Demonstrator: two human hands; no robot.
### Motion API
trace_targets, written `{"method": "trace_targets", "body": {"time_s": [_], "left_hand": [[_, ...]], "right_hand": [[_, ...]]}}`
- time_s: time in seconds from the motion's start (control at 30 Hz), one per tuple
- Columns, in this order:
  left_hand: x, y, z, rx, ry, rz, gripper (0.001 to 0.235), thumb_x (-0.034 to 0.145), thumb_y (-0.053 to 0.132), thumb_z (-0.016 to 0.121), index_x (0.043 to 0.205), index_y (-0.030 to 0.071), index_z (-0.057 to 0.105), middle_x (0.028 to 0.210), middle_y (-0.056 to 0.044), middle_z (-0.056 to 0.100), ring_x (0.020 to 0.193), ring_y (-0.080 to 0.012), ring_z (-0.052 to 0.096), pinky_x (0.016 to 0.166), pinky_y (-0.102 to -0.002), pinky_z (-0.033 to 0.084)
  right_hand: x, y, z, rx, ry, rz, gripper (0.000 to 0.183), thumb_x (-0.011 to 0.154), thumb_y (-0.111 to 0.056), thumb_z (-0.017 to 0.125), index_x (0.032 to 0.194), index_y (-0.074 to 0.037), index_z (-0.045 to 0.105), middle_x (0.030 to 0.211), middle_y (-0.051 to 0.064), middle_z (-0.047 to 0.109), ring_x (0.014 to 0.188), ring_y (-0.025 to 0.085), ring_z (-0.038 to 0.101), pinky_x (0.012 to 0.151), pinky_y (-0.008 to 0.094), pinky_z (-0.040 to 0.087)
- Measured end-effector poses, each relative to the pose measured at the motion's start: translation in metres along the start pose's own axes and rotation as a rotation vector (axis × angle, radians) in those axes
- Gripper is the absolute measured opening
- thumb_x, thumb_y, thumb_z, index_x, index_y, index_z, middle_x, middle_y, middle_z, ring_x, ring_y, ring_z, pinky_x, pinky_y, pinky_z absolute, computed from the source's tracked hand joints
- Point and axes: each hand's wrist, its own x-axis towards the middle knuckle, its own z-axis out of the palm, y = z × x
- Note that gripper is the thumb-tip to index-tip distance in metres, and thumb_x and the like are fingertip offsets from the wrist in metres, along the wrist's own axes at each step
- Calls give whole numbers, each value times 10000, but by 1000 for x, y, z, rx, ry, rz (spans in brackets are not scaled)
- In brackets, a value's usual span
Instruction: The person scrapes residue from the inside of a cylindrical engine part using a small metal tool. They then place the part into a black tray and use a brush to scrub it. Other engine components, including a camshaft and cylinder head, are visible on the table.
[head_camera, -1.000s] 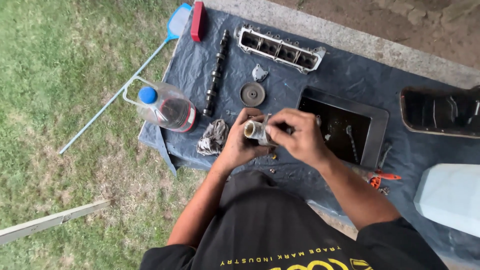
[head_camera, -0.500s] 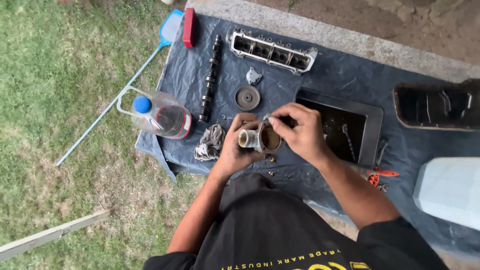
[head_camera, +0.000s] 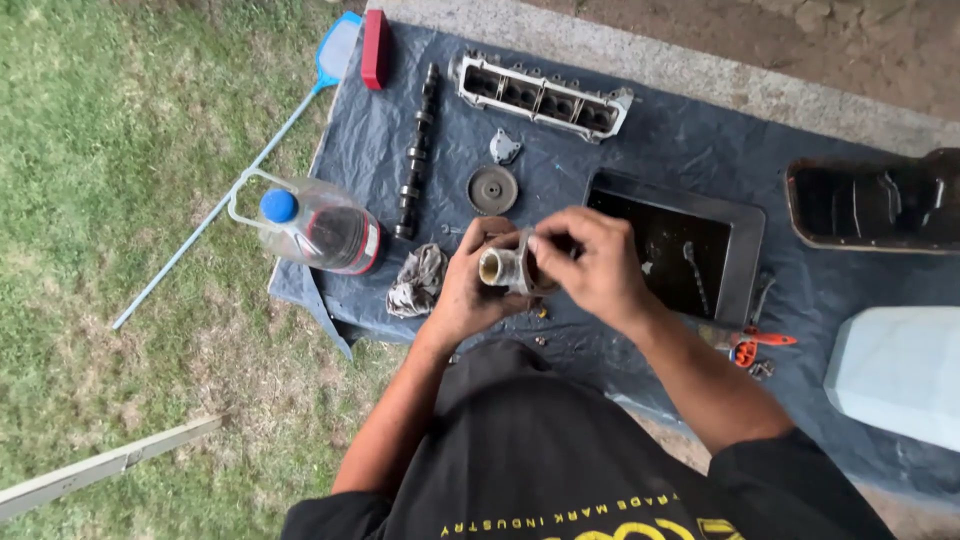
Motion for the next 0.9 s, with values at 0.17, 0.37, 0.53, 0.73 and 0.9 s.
{"method": "trace_targets", "body": {"time_s": [0.17, 0.37, 0.53, 0.73, 0.9], "left_hand": [[3, 2, 1, -14, 15, 7, 689, 590, 103, 939, 1225, 20, 685, 1148, -177, 589, 977, -390, 688, 893, -476, 567], [-2, 5, 1, -50, 11, -10, 666, 602, 119, 946, 1205, 13, 685, 1152, -153, 588, 988, -353, 680, 912, -459, 564], [-7, -1, 4, -109, 22, -1, 645, 618, 101, 942, 1193, -17, 676, 1118, -166, 583, 1010, -363, 664, 913, -479, 554], [-4, 11, 3, -168, -10, 12, 628, 637, 159, 952, 1183, -1, 686, 1118, -130, 591, 1022, -311, 649, 921, -457, 556], [-7, 3, 6, -16, 95, 42, 658, 601, 71, 933, 1206, 4, 684, 1141, -160, 571, 1037, -359, 666, 941, -471, 562]], "right_hand": [[2, -18, -2, 58, 1, 35, 46, 897, -65, 775, 921, -27, 763, 781, 137, 728, 717, 287, 746, 564, 358, 549], [8, -11, -7, 2, -37, 7, 41, 909, -35, 747, 941, -32, 771, 788, 141, 727, 729, 318, 746, 586, 369, 566], [2, -26, -5, 82, -105, -10, 35, 860, -38, 780, 894, -46, 777, 770, 129, 738, 717, 323, 751, 615, 403, 581], [7, -15, -12, -115, 15, -17, 14, 933, -66, 771, 939, -53, 773, 792, 120, 715, 764, 325, 740, 635, 387, 568], [-3, -24, 2, -48, 46, 86, 40, 862, -56, 797, 898, -74, 795, 756, 121, 741, 754, 316, 757, 637, 363, 577]]}}
